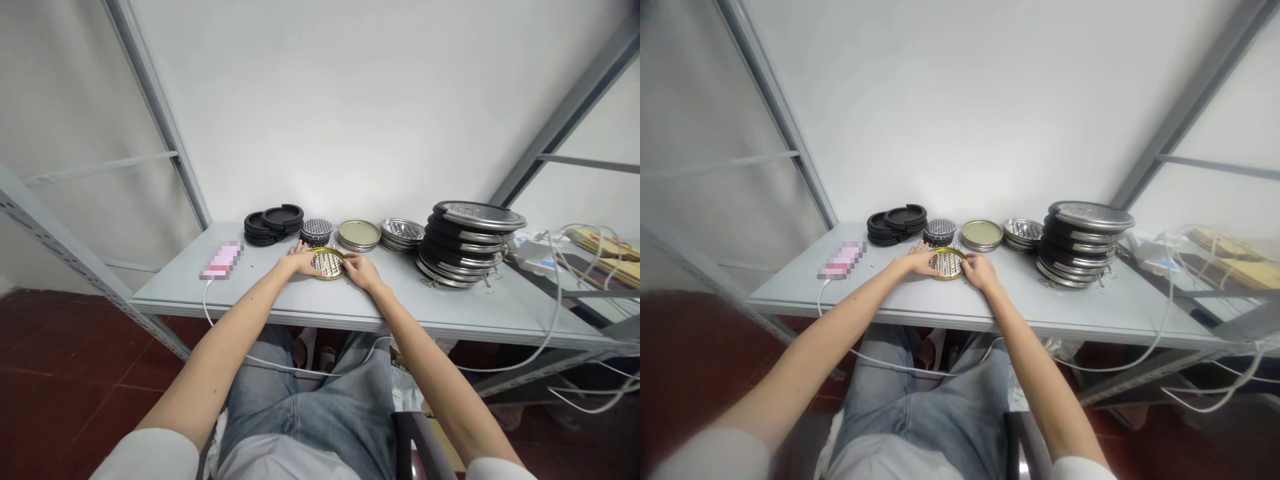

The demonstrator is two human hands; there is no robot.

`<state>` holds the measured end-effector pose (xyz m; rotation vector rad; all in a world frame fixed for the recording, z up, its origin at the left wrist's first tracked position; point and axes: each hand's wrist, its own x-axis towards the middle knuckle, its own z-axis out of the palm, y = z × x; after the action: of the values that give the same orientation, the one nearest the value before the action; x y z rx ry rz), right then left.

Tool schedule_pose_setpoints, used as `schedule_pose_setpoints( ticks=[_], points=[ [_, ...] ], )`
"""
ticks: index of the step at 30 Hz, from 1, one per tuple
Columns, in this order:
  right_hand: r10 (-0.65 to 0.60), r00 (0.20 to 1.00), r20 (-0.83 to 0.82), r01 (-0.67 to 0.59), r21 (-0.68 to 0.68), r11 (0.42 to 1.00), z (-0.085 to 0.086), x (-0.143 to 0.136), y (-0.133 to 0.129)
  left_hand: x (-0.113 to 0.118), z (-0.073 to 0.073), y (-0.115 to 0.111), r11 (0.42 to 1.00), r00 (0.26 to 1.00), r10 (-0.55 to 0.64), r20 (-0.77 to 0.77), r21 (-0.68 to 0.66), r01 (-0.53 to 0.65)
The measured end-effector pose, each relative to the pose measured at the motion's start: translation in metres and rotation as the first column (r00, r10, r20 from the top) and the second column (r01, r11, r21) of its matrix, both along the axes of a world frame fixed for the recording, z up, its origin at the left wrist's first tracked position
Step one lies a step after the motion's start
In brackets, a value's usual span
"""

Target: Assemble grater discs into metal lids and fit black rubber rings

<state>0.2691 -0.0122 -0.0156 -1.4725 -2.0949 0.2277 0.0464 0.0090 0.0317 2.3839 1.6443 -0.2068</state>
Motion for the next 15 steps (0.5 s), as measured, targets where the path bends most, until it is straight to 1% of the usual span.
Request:
schedule_pose_setpoints(
  ticks=[8, 15],
  points=[
    [-0.004, 1.0, 0.015, 0.004, 0.005, 1.0, 0.0007, 0.0003, -0.0011, 0.0, 0.0007, -0.0005, 1.0, 1.0, 0.012, 0.005, -0.018, -0.012],
    [-0.017, 1.0, 0.015, 0.018, -0.009, 1.0, -0.0004, 0.0006, -0.0003, 0.0, 0.0063, 0.0004, 0.999, 1.0, 0.011, -0.013, -0.047, -0.012]
  ],
)
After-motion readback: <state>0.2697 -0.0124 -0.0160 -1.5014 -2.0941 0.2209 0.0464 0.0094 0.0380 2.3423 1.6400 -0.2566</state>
